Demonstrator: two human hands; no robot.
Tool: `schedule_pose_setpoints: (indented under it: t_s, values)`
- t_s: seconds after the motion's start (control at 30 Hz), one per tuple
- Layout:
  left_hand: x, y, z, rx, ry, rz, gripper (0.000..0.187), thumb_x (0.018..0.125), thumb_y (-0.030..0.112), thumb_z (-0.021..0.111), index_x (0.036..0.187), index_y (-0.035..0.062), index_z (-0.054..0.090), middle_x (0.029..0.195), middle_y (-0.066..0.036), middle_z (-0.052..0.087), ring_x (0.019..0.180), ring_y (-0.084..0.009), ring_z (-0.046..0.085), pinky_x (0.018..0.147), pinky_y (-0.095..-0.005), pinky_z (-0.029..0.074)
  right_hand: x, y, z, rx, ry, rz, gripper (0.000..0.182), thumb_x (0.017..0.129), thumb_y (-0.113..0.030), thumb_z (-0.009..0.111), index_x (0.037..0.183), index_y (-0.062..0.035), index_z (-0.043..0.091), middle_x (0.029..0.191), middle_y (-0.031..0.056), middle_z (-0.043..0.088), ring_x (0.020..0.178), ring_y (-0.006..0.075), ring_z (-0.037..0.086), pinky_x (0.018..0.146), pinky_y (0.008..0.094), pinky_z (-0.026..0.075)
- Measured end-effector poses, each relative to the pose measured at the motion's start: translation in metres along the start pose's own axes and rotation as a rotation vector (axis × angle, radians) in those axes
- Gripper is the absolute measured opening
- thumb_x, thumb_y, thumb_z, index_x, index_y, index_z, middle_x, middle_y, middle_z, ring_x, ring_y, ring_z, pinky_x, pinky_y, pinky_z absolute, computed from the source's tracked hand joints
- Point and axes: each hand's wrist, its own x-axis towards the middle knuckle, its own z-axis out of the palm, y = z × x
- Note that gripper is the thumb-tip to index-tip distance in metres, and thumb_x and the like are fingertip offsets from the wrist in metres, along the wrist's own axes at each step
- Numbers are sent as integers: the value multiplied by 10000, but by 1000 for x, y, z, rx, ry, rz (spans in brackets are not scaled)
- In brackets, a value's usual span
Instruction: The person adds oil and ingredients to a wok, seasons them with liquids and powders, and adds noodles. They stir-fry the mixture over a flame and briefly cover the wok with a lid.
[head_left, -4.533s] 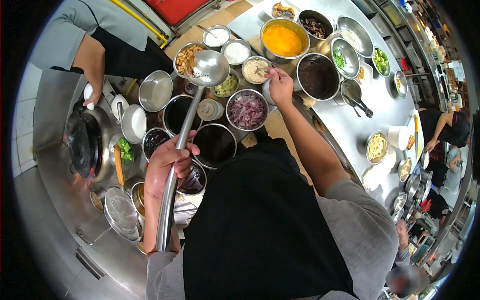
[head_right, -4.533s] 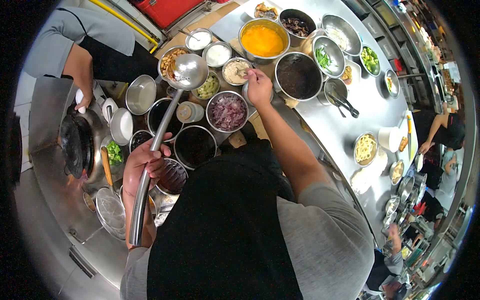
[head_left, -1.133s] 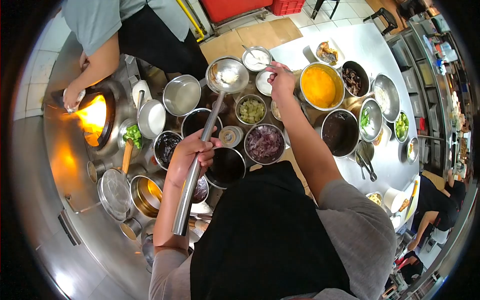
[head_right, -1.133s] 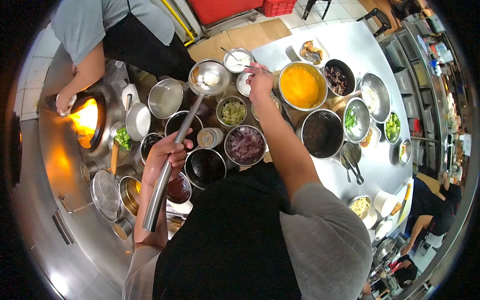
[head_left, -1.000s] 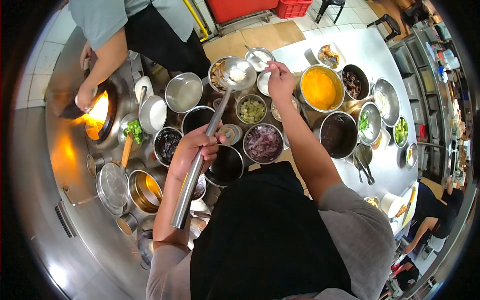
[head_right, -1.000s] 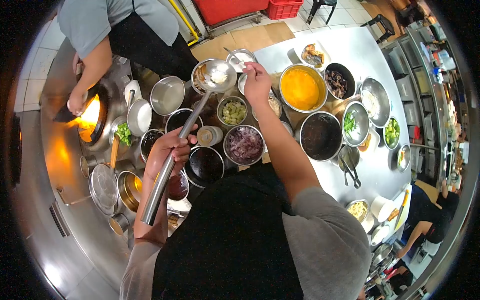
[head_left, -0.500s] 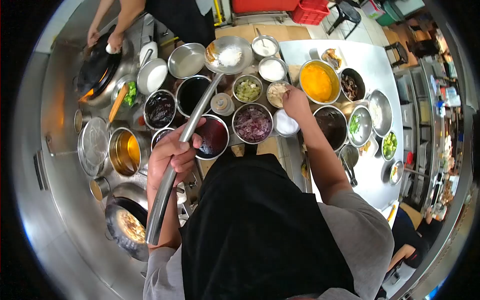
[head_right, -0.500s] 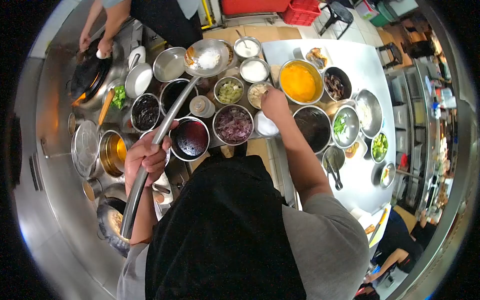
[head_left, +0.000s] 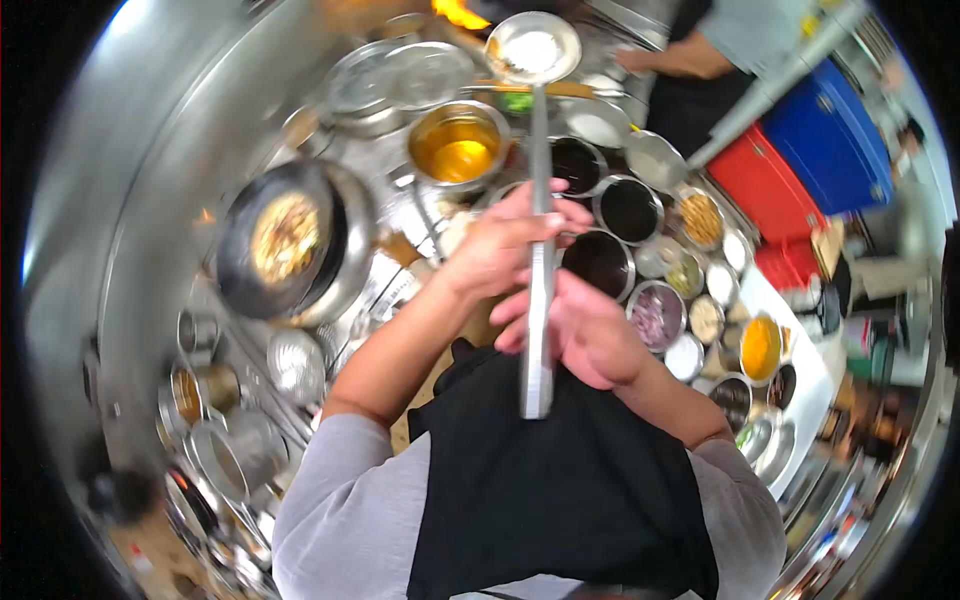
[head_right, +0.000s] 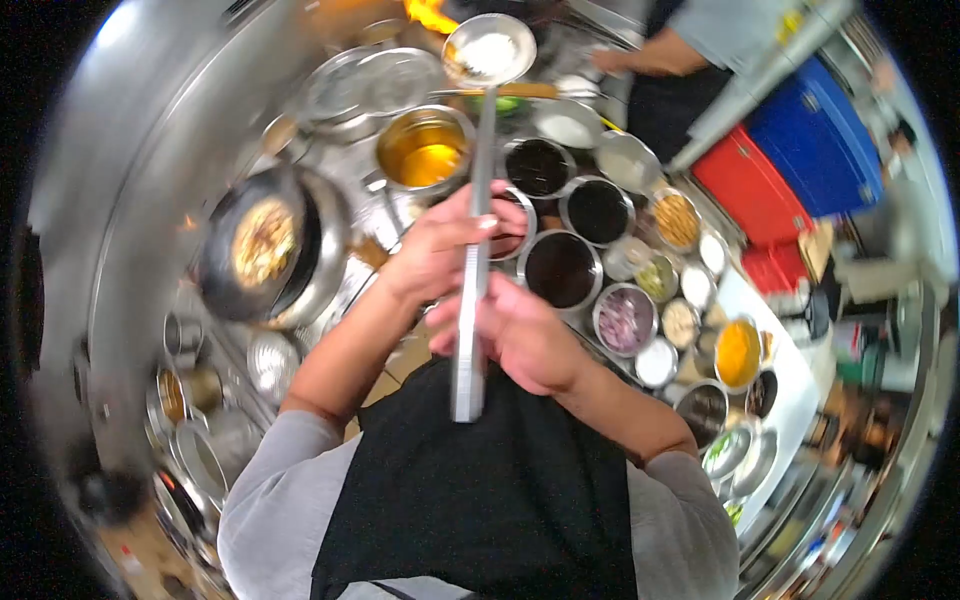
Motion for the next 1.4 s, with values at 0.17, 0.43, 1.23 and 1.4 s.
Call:
schedule_pose_setpoints:
  t_s: [0.17,0.43,1.23,1.4]
  values:
    - [-81,48,-61,599,319,225,620,1077,321,682,1567,24,446,1343,-165,684,1234,-199,643,1105,-371,486,87,26,43,-11,-3,-89,401,1095,-124,545,1482,-34,489,986,57,579,574,83,481,448,244,435]
    - [-279,34,-244,1948,1202,-376,685,928,337,789,1388,-106,542,1389,-313,595,1306,-458,557,1075,-605,435,204,157,25,-711,5,70,593,1039,-75,641,1597,-55,441,957,38,608,610,83,536,504,257,481]
    - [-406,-13,-132,1068,1137,293,473,923,117,762,1347,-48,634,1127,-203,715,1044,-341,717,943,-430,565,296,204,69,-969,-72,174,673,991,26,629,1631,-45,434,795,19,577,526,118,503,453,316,442]
    - [-434,-26,-129,992,1169,237,416,916,111,753,1300,-26,667,1044,-184,724,938,-324,732,873,-428,580,345,254,24,-1465,-176,-575,651,1006,-13,640,1622,-32,433,824,49,596,549,133,523,457,321,449]
